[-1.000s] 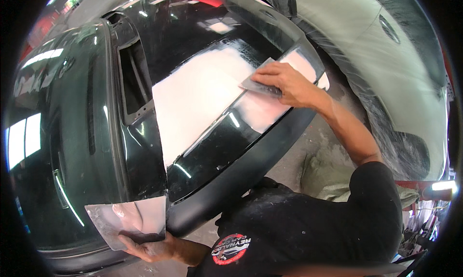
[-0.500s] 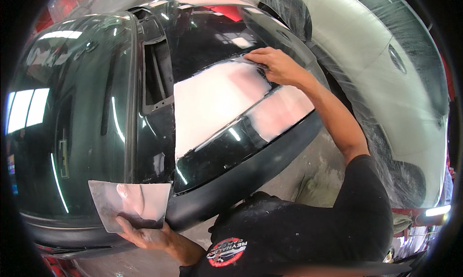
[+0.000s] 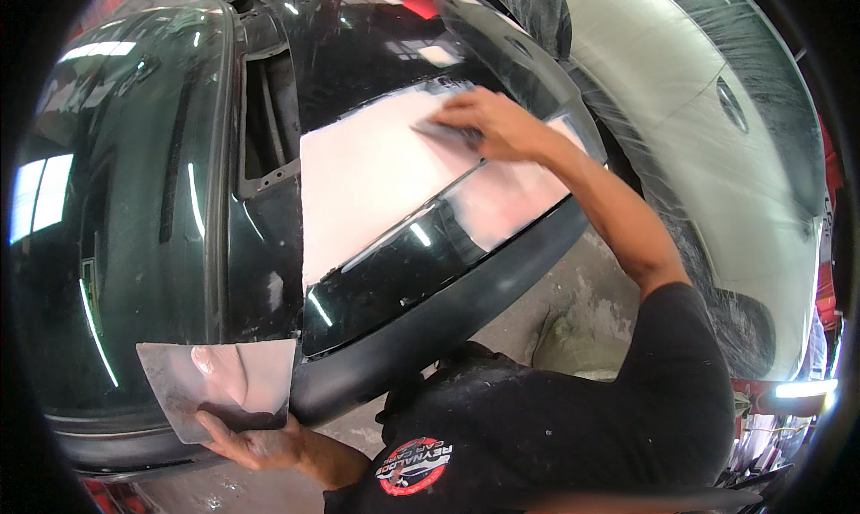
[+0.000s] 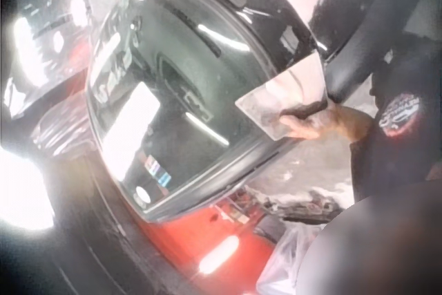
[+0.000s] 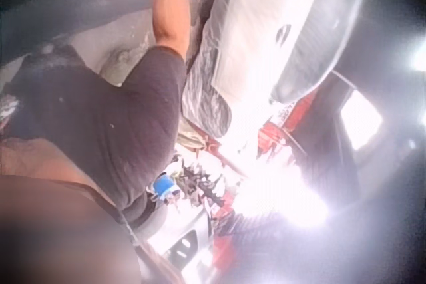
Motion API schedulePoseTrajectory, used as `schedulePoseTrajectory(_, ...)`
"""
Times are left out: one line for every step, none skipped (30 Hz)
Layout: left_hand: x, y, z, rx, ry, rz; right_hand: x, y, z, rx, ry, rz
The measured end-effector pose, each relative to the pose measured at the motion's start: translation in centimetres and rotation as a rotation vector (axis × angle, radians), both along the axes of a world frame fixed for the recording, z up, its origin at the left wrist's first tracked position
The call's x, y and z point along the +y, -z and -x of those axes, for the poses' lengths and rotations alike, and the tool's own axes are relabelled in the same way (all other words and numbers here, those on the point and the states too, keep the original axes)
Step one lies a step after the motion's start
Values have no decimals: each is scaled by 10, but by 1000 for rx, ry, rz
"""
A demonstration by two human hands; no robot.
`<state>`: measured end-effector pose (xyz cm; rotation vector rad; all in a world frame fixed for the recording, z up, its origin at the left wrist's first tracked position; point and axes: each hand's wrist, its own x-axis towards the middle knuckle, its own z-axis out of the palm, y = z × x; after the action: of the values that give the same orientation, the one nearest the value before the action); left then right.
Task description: The person mixes a white paste with a red hardener on a metal mixing card, then uses a spreader to apply the filler to a damaged area on a car's rear quarter panel. The person repeatedly smooths the filler over the panel surface.
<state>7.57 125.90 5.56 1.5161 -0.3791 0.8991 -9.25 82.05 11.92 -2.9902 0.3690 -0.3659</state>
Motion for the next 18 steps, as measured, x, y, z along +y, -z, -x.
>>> schedulePoseTrajectory(1, 0, 0, 46, 36, 89, 9, 3, 18, 49, 10, 37)
schedulePoseTrajectory(1, -1, -1, 90, 102, 210, 20, 8, 34, -42, -29, 2)
schedulePoseTrajectory(0, -2, -1, 95, 129, 239, 30, 13, 51, -75, -32, -39)
schedulePoseTrajectory(-2, -5, -2, 164, 211, 362, 36, 16, 62, -76, -31, -47)
schedulePoseTrajectory(-4, -9, -4, 205, 273, 429, 42, 18, 71, -55, -28, -27)
schedulePoseTrajectory(-6, -15, -6, 258, 272, 482, 46, 17, 79, -35, -27, -4)
schedulePoseTrajectory(-9, -20, -5, 285, 331, 553, 48, 14, 84, -76, -77, 46)
schedulePoseTrajectory(-13, -24, -4, 322, 328, 609, 50, 7, 87, -26, -79, 72)
schedulePoseTrajectory(-17, -29, -1, 341, 345, 650, 50, -4, 91, -51, -45, 18)
schedulePoseTrajectory(-21, -35, 2, 398, 363, 666, 52, -18, 93, -120, -59, -17)
schedulePoseTrajectory(-24, -42, 6, 435, 396, 666, 56, -32, 92, -131, -19, -59)
schedulePoseTrajectory(-28, -49, 11, 480, 433, 673, 66, -47, 95, -365, -4, 48)
schedulePoseTrajectory(-31, -57, 21, 571, 606, 764, 81, -61, 96, -523, 47, -59)
schedulePoseTrajectory(-35, -63, 30, 672, 724, 766, 99, -73, 96, -552, 44, -31)
schedulePoseTrajectory(-45, -66, 41, 693, 853, 685, 120, -77, 90, -598, -158, 43)
schedulePoseTrajectory(-54, -69, 52, 720, 1053, 682, 146, -71, 80, -568, -356, 13)
schedulePoseTrajectory(-67, -69, 59, 712, 1003, 591, 171, -64, 72, -438, -571, -50)
schedulePoseTrajectory(-74, -71, 65, 809, 1002, 571, 194, -55, 64, -429, -751, -53)
